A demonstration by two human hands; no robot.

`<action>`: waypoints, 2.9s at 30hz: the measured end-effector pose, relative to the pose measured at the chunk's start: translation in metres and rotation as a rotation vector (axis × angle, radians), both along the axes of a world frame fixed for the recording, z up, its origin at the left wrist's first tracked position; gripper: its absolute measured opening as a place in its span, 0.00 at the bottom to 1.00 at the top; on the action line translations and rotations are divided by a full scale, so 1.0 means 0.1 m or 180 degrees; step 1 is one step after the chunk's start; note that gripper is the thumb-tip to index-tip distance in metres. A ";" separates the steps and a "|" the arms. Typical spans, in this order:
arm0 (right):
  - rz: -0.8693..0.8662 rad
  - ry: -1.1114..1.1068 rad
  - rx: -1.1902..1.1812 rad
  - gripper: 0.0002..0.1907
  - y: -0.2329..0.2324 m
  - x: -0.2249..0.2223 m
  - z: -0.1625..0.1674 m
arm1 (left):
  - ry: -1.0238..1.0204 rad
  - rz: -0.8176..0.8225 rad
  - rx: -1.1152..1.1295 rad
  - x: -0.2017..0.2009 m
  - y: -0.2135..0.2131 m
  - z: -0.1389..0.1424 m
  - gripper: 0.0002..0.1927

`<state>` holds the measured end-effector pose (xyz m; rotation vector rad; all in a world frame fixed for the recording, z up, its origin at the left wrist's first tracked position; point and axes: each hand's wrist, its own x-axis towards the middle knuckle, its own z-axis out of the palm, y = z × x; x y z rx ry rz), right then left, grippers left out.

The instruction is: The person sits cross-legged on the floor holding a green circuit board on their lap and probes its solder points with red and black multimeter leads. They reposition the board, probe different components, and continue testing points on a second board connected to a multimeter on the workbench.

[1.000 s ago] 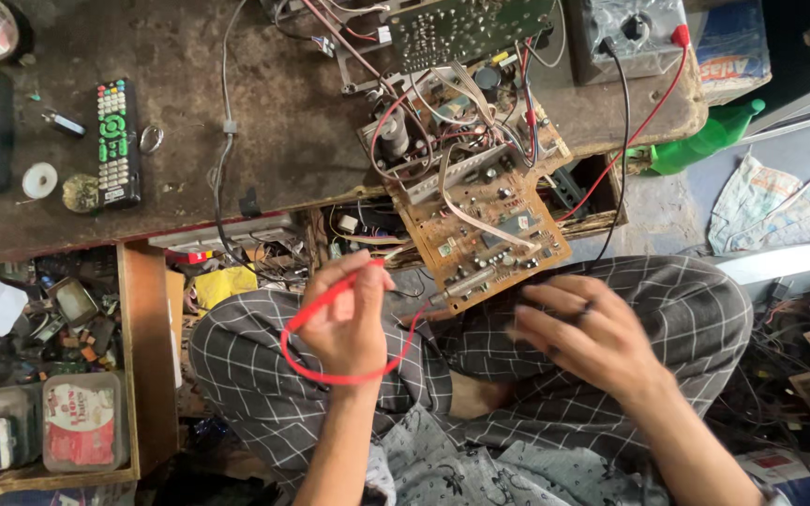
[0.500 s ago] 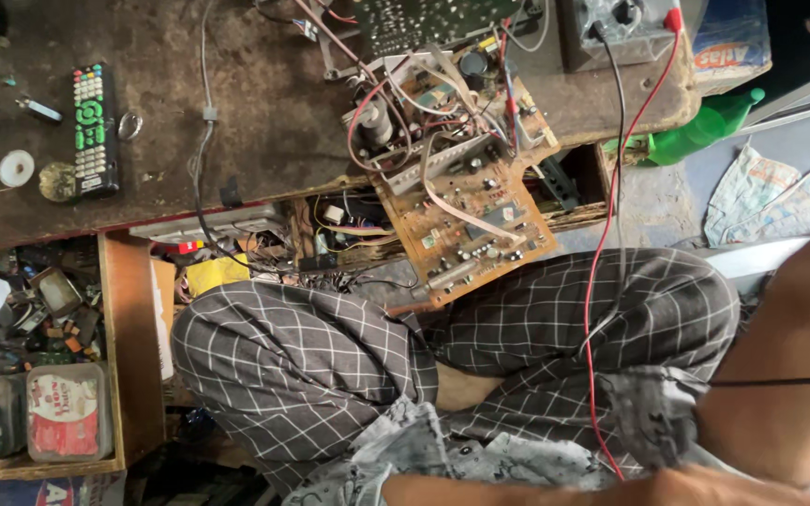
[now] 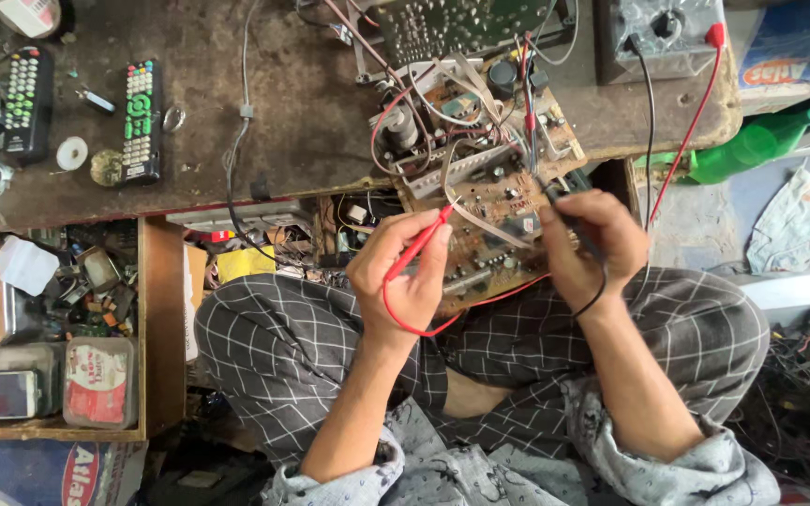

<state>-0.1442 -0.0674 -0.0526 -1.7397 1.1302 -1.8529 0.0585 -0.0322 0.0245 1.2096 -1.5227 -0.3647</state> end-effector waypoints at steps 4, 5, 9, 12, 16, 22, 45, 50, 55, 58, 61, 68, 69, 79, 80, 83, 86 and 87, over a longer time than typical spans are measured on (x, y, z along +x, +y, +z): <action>-0.0049 0.0667 -0.0339 0.10 0.06 0.01 0.20 | 0.0054 -0.0202 0.0060 0.00 -0.09 -0.08 0.08; -0.0056 0.0824 -0.0475 0.11 0.07 0.01 0.25 | 0.0037 -0.0322 0.0002 -0.01 -0.12 -0.10 0.08; 0.0141 0.0984 -0.0937 0.12 0.10 0.05 0.33 | -0.0109 -0.0219 0.0126 -0.07 -0.18 -0.17 0.08; 0.0170 0.1051 -0.1017 0.11 0.12 0.05 0.29 | -0.0282 -0.0335 0.0174 -0.09 -0.20 -0.22 0.08; 0.0108 0.0577 -0.0926 0.11 0.14 0.07 0.21 | -0.0353 -0.0301 0.0151 -0.12 -0.21 -0.23 0.08; -0.0132 0.1169 -0.0527 0.11 0.10 0.14 0.21 | -0.0488 -0.0343 0.0109 -0.10 -0.23 -0.19 0.09; -0.0167 0.1849 0.0129 0.14 0.25 0.56 0.36 | -0.0809 -0.0213 0.0335 0.16 -0.26 -0.29 0.08; -0.0311 0.1882 0.0261 0.13 0.25 0.67 0.36 | -0.0810 -0.0172 0.0288 0.21 -0.25 -0.32 0.09; -0.0379 0.1893 0.0366 0.13 0.27 0.74 0.37 | -0.0744 -0.0148 0.0200 0.24 -0.24 -0.35 0.09; -0.0396 0.1894 0.0380 0.13 0.28 0.76 0.38 | -0.0685 -0.0180 0.0210 0.25 -0.24 -0.35 0.09; -0.0389 0.1882 0.0389 0.13 0.27 0.77 0.39 | -0.0657 -0.0176 0.0213 0.25 -0.24 -0.35 0.09; -0.0510 0.1883 0.0418 0.13 0.25 0.76 0.35 | -0.0779 -0.0146 0.0371 0.23 -0.24 -0.36 0.10; -0.0542 0.1888 0.0420 0.12 0.25 0.76 0.34 | -0.0753 -0.0139 0.0304 0.22 -0.24 -0.36 0.10; -0.0562 0.1871 0.0391 0.13 0.25 0.72 0.26 | -0.0727 -0.0099 0.0187 0.20 -0.24 -0.39 0.10; -0.0569 0.1872 0.0390 0.13 0.25 0.72 0.26 | -0.0709 -0.0094 0.0145 0.20 -0.24 -0.39 0.10; -0.0579 0.1895 0.0378 0.13 0.25 0.72 0.26 | -0.0779 -0.0107 0.0319 0.19 -0.24 -0.38 0.09; -0.0529 0.1891 0.0278 0.13 0.25 0.70 0.27 | -0.0723 -0.0124 0.0259 0.20 -0.24 -0.36 0.09; -0.0504 0.1884 0.0230 0.13 0.25 0.70 0.28 | -0.0662 -0.0184 0.0247 0.21 -0.24 -0.35 0.09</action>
